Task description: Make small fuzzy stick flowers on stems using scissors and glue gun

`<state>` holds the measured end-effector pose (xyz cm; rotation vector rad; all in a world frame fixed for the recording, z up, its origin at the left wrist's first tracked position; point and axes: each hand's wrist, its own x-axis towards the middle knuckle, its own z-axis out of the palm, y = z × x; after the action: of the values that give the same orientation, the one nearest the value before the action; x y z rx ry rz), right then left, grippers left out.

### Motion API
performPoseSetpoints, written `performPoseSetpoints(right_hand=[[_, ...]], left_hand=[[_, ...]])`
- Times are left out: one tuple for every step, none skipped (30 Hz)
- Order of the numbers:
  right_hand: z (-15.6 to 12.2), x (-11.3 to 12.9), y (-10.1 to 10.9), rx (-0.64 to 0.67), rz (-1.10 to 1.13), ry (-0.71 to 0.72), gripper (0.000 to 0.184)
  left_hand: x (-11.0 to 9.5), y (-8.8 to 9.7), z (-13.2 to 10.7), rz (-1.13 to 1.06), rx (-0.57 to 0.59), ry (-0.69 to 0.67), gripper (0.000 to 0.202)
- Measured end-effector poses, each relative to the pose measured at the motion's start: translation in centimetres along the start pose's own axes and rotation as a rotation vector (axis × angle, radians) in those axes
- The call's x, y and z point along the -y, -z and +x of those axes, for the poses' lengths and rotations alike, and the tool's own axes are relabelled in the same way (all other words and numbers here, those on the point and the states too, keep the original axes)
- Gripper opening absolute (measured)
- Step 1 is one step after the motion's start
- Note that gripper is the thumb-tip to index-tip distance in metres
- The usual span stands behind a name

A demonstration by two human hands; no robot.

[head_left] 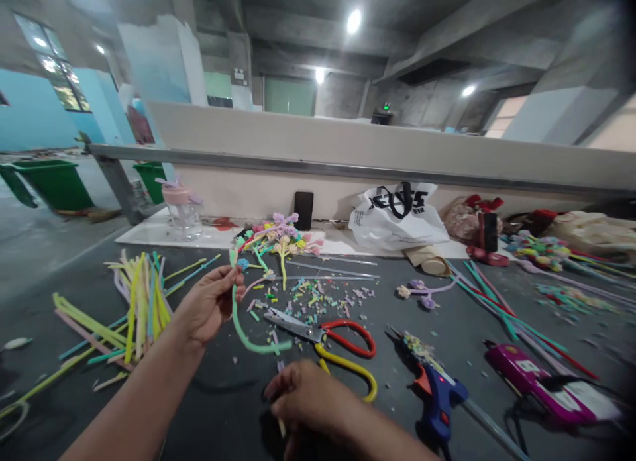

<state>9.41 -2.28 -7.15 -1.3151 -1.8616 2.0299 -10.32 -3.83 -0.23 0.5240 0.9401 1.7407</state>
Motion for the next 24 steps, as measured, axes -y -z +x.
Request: performPoseSetpoints(right_hand=[[0.4, 0.6, 0.4, -0.034, 0.016, 0.014, 0.022], [0.6, 1.3, 1.1, -0.085, 0.051, 0.044, 0.023], [0.7, 2.0, 1.8, -0.133, 0.082, 0.084, 0.023], [0.7, 2.7, 2.7, -0.173, 0.106, 0.129, 0.022], [0.4, 3.2, 3.5, -0.201, 0.121, 0.174, 0.022], [0.0, 3.6, 4.3, -0.228, 0.128, 0.212, 0.021], [-0.4, 3.7, 4.9, -0.250, 0.126, 0.237, 0.020], [-0.9, 3.6, 5.2, -0.266, 0.117, 0.249, 0.019], [-1.3, 3.3, 5.2, -0.275, 0.100, 0.245, 0.017], [-1.7, 2.8, 5.0, -0.282, 0.078, 0.233, 0.015], [-1.9, 2.3, 4.6, -0.289, 0.052, 0.217, 0.013], [-2.0, 1.8, 4.1, -0.303, 0.024, 0.205, 0.013], [-2.0, 1.3, 3.7, -0.327, -0.006, 0.207, 0.015], [-2.0, 0.9, 3.3, -0.356, -0.034, 0.217, 0.017], [-2.1, 0.6, 3.2, -0.384, -0.055, 0.231, 0.018], [-2.3, 0.4, 3.3, -0.419, -0.085, 0.262, 0.019], [-2.8, 0.3, 3.6, -0.464, -0.131, 0.314, 0.020], [-3.4, 0.2, 4.2, -0.513, -0.187, 0.380, 0.021], [-4.3, 0.0, 4.9, -0.574, -0.269, 0.471, 0.022], [-5.5, -0.2, 5.7, -0.637, -0.355, 0.560, 0.023], [-6.8, -0.7, 6.6, -0.680, -0.410, 0.612, 0.022], [-8.2, -1.2, 7.3, -0.725, -0.448, 0.621, 0.022], [-9.7, -2.0, 8.0, -0.779, -0.462, 0.587, 0.020], [-11.1, -3.0, 8.6, -0.844, -0.454, 0.529, 0.017]], left_hand=[[-0.2, -0.2, -0.1, 0.014, 0.030, 0.022, 0.011], [-0.4, -0.5, -0.2, 0.030, 0.052, 0.040, 0.010], [-0.6, -0.8, -0.3, 0.054, 0.076, 0.062, 0.010], [-0.8, -1.1, -0.5, 0.087, 0.108, 0.090, 0.009], [-1.0, -1.4, -0.7, 0.130, 0.145, 0.119, 0.009], [-1.1, -1.7, -1.0, 0.181, 0.183, 0.144, 0.010], [-1.0, -1.9, -1.3, 0.237, 0.223, 0.167, 0.011], [-0.9, -2.2, -1.7, 0.292, 0.260, 0.189, 0.013], [-0.7, -2.4, -2.1, 0.338, 0.288, 0.209, 0.015], [-0.3, -2.5, -2.5, 0.369, 0.302, 0.229, 0.017], [0.2, -2.6, -2.9, 0.392, 0.307, 0.250, 0.018], [0.7, -2.7, -3.3, 0.409, 0.307, 0.273, 0.019], [1.3, -2.7, -3.6, 0.423, 0.306, 0.290, 0.019], [1.9, -2.8, -3.8, 0.435, 0.306, 0.302, 0.020], [2.5, -2.8, -4.0, 0.444, 0.303, 0.306, 0.020], [3.0, -2.8, -4.2, 0.451, 0.300, 0.308, 0.021], [3.6, -2.9, -4.3, 0.456, 0.298, 0.316, 0.022], [4.0, -2.9, -4.5, 0.457, 0.294, 0.327, 0.023], [4.4, -3.0, -4.6, 0.457, 0.291, 0.342, 0.024], [4.7, -3.1, -4.8, 0.460, 0.287, 0.360, 0.025], [5.0, -3.1, -4.9, 0.465, 0.283, 0.375, 0.026], [5.3, -3.1, -5.1, 0.474, 0.275, 0.387, 0.027], [5.6, -3.0, -5.2, 0.491, 0.254, 0.398, 0.029], [5.9, -2.9, -5.3, 0.502, 0.232, 0.398, 0.030]])
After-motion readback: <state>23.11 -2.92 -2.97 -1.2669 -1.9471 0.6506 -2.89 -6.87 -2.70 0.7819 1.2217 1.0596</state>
